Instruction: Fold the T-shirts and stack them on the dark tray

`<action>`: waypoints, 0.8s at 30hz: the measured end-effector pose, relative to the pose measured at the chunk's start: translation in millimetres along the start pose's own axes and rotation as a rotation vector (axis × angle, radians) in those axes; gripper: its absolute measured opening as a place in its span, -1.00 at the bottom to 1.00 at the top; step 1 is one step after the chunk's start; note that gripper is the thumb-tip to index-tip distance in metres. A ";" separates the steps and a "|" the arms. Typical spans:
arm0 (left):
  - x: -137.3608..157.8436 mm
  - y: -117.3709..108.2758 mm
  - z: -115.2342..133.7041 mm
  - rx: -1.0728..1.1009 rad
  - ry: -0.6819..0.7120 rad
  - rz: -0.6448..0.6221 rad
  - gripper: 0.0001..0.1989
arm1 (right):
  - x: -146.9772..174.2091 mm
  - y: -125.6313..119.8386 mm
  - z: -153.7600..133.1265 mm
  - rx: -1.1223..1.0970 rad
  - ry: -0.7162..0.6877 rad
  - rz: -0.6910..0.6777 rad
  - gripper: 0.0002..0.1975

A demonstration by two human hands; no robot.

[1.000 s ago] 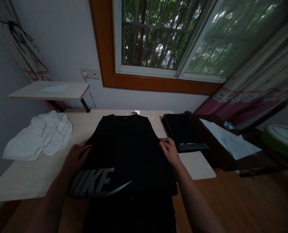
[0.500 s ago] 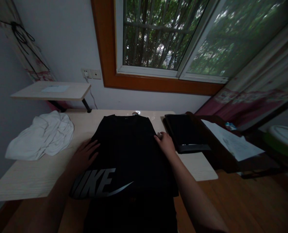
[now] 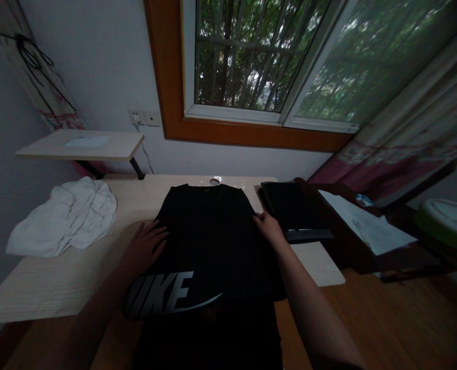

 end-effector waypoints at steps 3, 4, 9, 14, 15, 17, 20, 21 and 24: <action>-10.9 0.7 -11.5 0.063 0.022 0.015 -0.62 | 0.5 -4.3 -6.8 -0.158 0.020 -0.087 -0.83; -14.0 1.9 -15.4 0.076 0.025 0.011 -0.60 | 1.9 -4.9 -11.7 -0.200 0.011 -0.125 -0.84; -27.5 3.2 -19.5 0.141 0.024 -0.042 -0.60 | 12.9 -6.4 -51.3 -0.566 -0.039 -0.301 -0.85; -64.9 -13.9 4.8 0.356 -0.006 -0.016 -0.63 | 25.3 0.4 -105.5 -0.519 -0.209 -0.287 -0.71; -77.5 -15.0 10.1 0.436 -0.044 -0.022 -0.61 | 28.6 4.5 -116.2 -0.445 -0.250 -0.260 -0.68; -105.5 -11.7 19.1 0.669 -0.166 -0.045 -0.58 | 36.4 15.8 -135.5 -0.287 -0.324 -0.184 -0.59; -146.2 3.6 29.7 1.026 -0.396 -0.076 -0.55 | 52.3 41.3 -157.2 -0.127 -0.420 -0.151 -0.49; -157.3 10.0 32.6 1.105 -0.474 -0.096 -0.52 | 58.5 50.8 -162.0 -0.095 -0.457 -0.162 -0.48; -181.1 26.6 36.7 1.142 -0.616 -0.099 -0.38 | 76.7 75.2 -167.6 -0.046 -0.543 -0.192 -0.49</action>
Point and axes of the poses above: each hand's wrist, its own x-axis away from the middle knuckle, its own y-axis out of the palm, z = x × y, the point moved 3 cm from there along -x, towards the middle knuckle, and after that the axes turned 2 degrees about y, right-handed, at the moved point
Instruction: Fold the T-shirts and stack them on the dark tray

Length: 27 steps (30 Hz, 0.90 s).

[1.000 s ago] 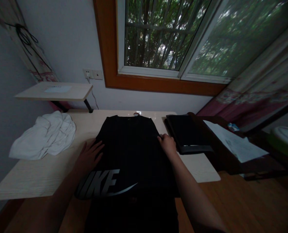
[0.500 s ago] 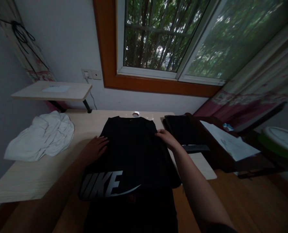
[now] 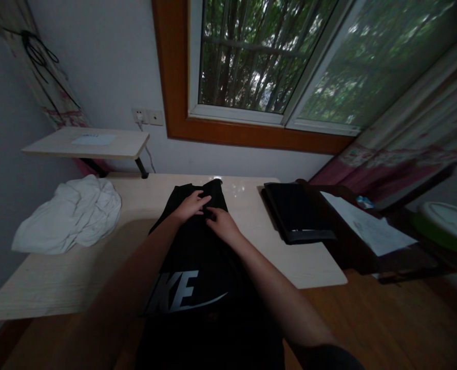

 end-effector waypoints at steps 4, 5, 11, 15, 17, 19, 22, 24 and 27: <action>-19.2 3.7 -8.0 -0.064 -0.016 0.149 -0.24 | 17.6 17.8 0.7 -0.020 -0.020 -0.040 -0.46; -22.4 3.3 -10.7 -0.059 -0.014 0.166 -0.23 | 22.4 18.7 2.9 -0.018 -0.014 -0.038 -0.46; -31.7 -0.1 -18.0 -0.010 0.036 0.177 -0.30 | 44.6 10.3 14.9 0.050 0.061 0.012 -0.78; -34.9 -8.9 -6.3 -0.010 0.088 0.156 -0.32 | 47.2 0.2 3.8 -0.011 0.021 0.047 -0.90; -37.5 -18.1 4.6 -0.025 0.128 0.135 -0.32 | 44.9 -6.5 -8.7 -0.045 -0.010 0.087 -0.89; -40.6 -30.1 16.6 -0.051 0.172 0.115 -0.31 | 40.2 -12.0 -24.1 -0.067 -0.043 0.106 -0.89; -45.1 -52.3 31.5 -0.096 0.216 0.114 -0.27 | 29.2 -14.0 -48.8 -0.099 -0.092 0.103 -0.84; -47.6 -68.1 36.2 -0.114 0.218 0.108 -0.26 | 20.2 -8.5 -63.2 -0.124 -0.107 0.079 -0.80; -50.1 -91.3 32.2 -0.128 0.197 0.071 -0.27 | 8.7 11.5 -76.8 -0.202 -0.102 -0.016 -0.71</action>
Point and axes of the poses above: each hand's wrist, its own x-axis away from the middle knuckle, its own y-axis out of the palm, z = x × y, the point moved 3 cm from there along -x, towards the middle knuckle, and after that the axes turned 2 degrees about y, right-handed, at the moved point
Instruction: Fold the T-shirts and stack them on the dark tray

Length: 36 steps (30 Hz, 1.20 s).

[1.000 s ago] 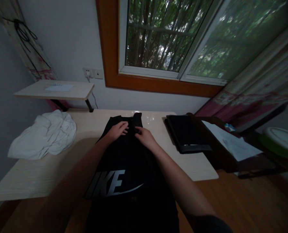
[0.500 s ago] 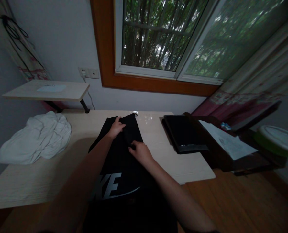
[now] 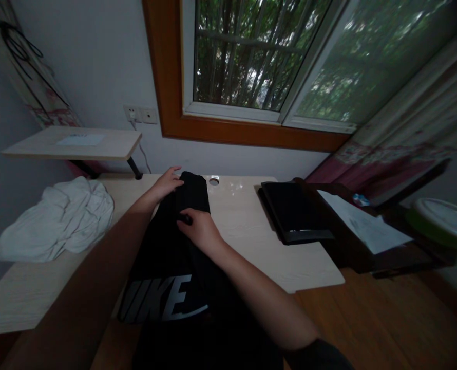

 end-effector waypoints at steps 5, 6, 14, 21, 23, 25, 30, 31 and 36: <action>6.5 -27.4 -36.9 -0.001 -0.078 0.049 -0.32 | 0.9 43.8 13.0 -0.289 -0.011 -0.384 -0.48; 9.4 -29.7 -45.6 0.004 -0.092 0.057 -0.33 | 4.0 49.1 18.4 -0.302 -0.014 -0.453 -0.50; 33.6 -26.6 -81.5 -0.062 -0.087 0.154 -0.32 | 5.3 47.9 54.9 -0.445 0.057 -0.590 -0.74; 108.3 -23.6 -68.4 -0.530 -0.088 0.165 -0.16 | -34.6 16.1 80.1 -0.040 -0.211 -0.156 -0.77; 133.3 -18.2 -67.9 -0.542 -0.061 0.110 -0.15 | -37.6 13.4 88.1 0.090 -0.282 -0.107 -0.80; 151.0 -13.6 -69.3 -0.550 -0.031 0.123 -0.21 | -35.6 13.8 95.1 0.161 -0.330 -0.101 -0.82; 161.7 -2.9 -73.3 -0.529 -0.023 0.175 -0.34 | -20.3 9.4 104.4 0.219 -0.390 -0.073 -0.83; 160.7 0.9 -73.0 -0.512 -0.022 0.156 -0.33 | -16.6 6.2 105.8 0.224 -0.391 -0.074 -0.84; 157.0 32.5 -67.3 -0.435 0.062 0.075 -0.33 | 6.9 -21.6 117.6 0.260 -0.320 -0.070 -0.85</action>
Point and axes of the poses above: each hand's wrist, its own x-axis away from the middle knuckle, its own y-axis out of the palm, z = x × y, the point moved 3 cm from there along -x, towards the middle knuckle, and after that the axes turned 2 degrees about y, right-handed, at the moved point
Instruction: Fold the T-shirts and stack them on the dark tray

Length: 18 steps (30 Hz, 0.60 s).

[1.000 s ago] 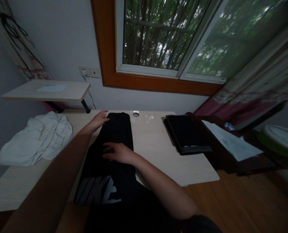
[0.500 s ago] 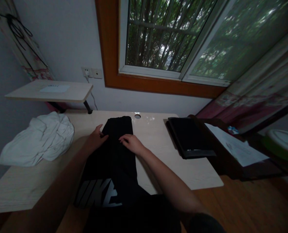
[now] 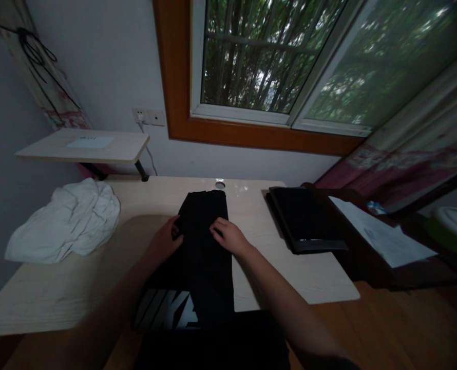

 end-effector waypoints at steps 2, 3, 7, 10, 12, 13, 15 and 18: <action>1.3 13.9 9.5 0.026 0.057 -0.008 -0.32 | 12.1 -10.8 5.0 0.020 0.038 -0.022 -0.85; 2.1 20.3 14.2 0.031 0.082 -0.008 -0.32 | 16.5 -15.8 7.6 0.027 0.055 -0.039 -0.86; 3.5 36.8 29.0 0.043 0.113 0.000 -0.34 | 11.0 -33.9 17.1 0.046 0.096 -0.043 -0.82; 2.9 39.6 32.4 0.070 0.109 0.008 -0.34 | -20.5 -42.6 20.7 0.134 0.057 0.051 -0.70; 2.7 39.1 30.8 0.087 0.111 0.023 -0.33 | -48.3 -41.8 20.0 0.217 0.004 0.068 -0.59; 2.8 38.7 29.3 0.095 0.113 0.027 -0.32 | -62.2 -39.3 19.0 0.252 -0.028 0.062 -0.54; 3.1 37.8 25.9 0.109 0.112 0.028 -0.33 | -86.6 -30.8 16.5 0.304 -0.107 0.019 -0.47; 4.2 35.7 23.4 0.105 0.104 0.023 -0.35 | -111.2 -14.7 17.4 0.372 -0.193 -0.096 -0.50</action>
Point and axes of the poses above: each hand's wrist, its own x-axis away from the middle knuckle, its own y-axis out of the palm, z = x × y, the point moved 3 cm from there along -x, towards the middle knuckle, and after that the axes turned 2 degrees about y, right-handed, at the moved point
